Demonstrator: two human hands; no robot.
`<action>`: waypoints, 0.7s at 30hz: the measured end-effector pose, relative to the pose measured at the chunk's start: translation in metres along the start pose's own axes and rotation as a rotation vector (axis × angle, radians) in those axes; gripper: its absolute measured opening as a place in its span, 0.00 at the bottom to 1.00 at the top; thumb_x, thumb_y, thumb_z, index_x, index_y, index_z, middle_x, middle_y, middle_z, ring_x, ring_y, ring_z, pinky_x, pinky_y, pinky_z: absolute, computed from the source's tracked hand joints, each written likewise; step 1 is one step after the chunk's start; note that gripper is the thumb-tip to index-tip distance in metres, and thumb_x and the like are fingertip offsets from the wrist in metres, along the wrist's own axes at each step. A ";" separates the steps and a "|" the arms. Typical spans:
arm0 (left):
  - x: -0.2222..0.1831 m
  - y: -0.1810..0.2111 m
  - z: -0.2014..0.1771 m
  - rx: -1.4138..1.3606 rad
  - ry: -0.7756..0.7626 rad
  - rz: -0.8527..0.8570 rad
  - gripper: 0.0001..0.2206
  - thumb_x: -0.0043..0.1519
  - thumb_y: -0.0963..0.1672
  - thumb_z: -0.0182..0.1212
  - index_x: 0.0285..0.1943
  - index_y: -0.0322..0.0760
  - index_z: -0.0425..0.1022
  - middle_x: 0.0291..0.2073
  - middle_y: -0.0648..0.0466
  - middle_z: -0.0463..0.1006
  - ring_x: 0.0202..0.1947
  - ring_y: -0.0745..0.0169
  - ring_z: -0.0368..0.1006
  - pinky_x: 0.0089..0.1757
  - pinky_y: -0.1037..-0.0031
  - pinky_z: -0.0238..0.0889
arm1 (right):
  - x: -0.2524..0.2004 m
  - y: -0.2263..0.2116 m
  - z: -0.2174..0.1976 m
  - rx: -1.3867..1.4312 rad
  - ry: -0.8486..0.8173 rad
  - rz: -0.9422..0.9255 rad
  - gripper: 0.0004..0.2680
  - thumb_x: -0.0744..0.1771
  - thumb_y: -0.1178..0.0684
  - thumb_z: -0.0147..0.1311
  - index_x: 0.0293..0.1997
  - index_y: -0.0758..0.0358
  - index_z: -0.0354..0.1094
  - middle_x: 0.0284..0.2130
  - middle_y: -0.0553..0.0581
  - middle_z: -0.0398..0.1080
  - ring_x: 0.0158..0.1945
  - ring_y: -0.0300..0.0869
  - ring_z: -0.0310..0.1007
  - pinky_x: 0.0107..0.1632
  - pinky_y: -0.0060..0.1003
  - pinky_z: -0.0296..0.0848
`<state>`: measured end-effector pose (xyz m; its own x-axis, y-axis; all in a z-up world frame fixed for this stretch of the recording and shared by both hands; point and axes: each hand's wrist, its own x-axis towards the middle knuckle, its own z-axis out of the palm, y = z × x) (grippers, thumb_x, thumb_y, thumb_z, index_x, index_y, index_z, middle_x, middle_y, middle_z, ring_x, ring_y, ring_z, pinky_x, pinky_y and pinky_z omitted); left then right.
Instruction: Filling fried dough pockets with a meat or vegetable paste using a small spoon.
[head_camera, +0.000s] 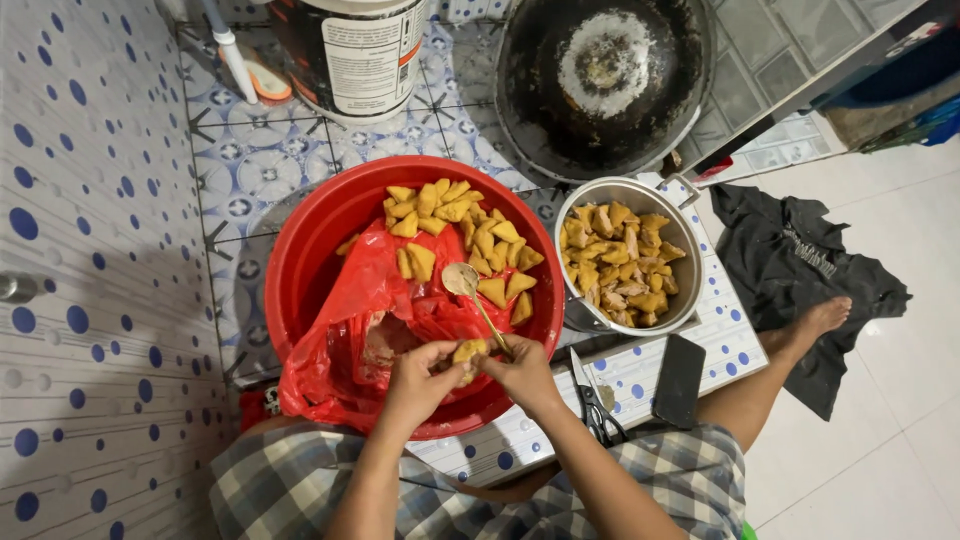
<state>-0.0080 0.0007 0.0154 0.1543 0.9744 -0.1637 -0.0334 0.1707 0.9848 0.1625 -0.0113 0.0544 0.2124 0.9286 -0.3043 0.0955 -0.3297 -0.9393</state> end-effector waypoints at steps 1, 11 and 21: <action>0.000 -0.002 -0.002 0.000 0.003 -0.002 0.17 0.49 0.39 0.75 0.48 0.32 0.85 0.32 0.45 0.86 0.31 0.65 0.81 0.34 0.68 0.77 | 0.000 0.002 -0.001 0.000 -0.003 0.002 0.08 0.58 0.65 0.69 0.36 0.73 0.77 0.25 0.60 0.76 0.28 0.37 0.74 0.34 0.27 0.73; 0.005 -0.031 0.012 0.675 0.220 0.666 0.18 0.58 0.42 0.65 0.59 0.39 0.78 0.40 0.46 0.81 0.39 0.47 0.81 0.37 0.64 0.76 | -0.004 0.000 0.004 -0.326 0.032 -0.082 0.07 0.60 0.57 0.68 0.37 0.66 0.80 0.27 0.61 0.80 0.29 0.39 0.76 0.31 0.31 0.72; -0.003 0.008 0.004 0.289 0.237 0.298 0.12 0.57 0.40 0.63 0.49 0.40 0.84 0.38 0.45 0.85 0.41 0.45 0.82 0.40 0.65 0.77 | -0.007 -0.009 0.013 -0.294 0.008 -0.119 0.06 0.60 0.61 0.63 0.37 0.67 0.80 0.25 0.60 0.79 0.22 0.33 0.65 0.24 0.27 0.64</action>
<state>-0.0050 -0.0017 0.0241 -0.0505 0.9871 0.1521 0.2389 -0.1360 0.9615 0.1480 -0.0130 0.0629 0.1904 0.9626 -0.1929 0.3969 -0.2552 -0.8817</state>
